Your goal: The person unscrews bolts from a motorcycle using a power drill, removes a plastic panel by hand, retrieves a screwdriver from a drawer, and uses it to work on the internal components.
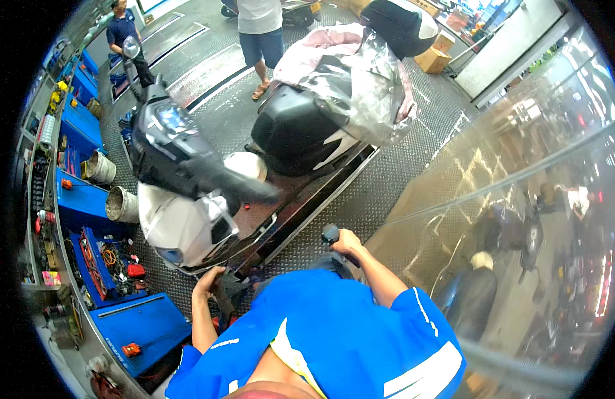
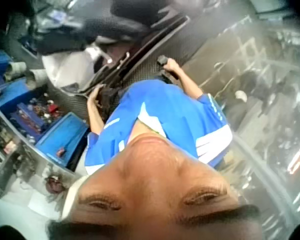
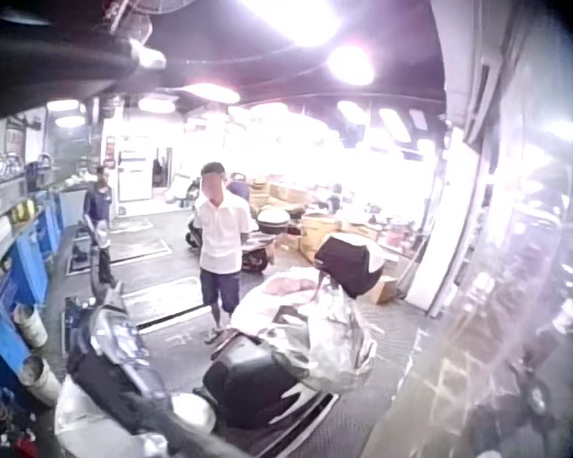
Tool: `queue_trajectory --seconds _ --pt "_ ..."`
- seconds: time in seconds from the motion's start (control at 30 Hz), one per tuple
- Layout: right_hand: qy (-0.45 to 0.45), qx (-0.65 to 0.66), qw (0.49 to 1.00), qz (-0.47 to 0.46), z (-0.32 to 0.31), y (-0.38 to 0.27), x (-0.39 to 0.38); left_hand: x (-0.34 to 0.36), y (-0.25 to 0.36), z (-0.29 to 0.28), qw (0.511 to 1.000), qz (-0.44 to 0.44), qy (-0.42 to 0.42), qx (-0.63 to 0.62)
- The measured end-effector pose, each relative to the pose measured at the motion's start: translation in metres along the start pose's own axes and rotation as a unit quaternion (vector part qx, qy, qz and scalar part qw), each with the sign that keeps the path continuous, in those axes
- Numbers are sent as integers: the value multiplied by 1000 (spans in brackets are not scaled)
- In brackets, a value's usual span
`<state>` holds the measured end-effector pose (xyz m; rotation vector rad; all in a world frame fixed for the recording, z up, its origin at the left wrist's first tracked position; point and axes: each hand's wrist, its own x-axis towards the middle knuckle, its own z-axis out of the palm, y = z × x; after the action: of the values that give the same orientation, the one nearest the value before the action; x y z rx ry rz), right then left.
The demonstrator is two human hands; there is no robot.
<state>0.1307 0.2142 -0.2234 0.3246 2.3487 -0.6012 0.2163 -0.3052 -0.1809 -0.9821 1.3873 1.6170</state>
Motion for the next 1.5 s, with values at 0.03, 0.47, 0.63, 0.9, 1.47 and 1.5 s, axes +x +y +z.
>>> queue_trajectory --seconds 0.03,0.47,0.63,0.9,1.47,1.5 --pt "-10 -3 1000 -8 -14 6 16 25 7 18 999 19 15 45" --pt "61 169 976 126 -170 126 77 126 412 439 832 420 110 344" --pt "78 222 960 154 -157 181 71 153 635 520 767 476 202 380" --pt "58 259 938 223 -149 177 76 277 739 554 727 394 346 443" --pt "-127 249 960 14 -84 98 92 148 96 334 739 475 121 462" --pt "-120 255 959 1 -83 94 86 127 82 310 765 406 128 483"
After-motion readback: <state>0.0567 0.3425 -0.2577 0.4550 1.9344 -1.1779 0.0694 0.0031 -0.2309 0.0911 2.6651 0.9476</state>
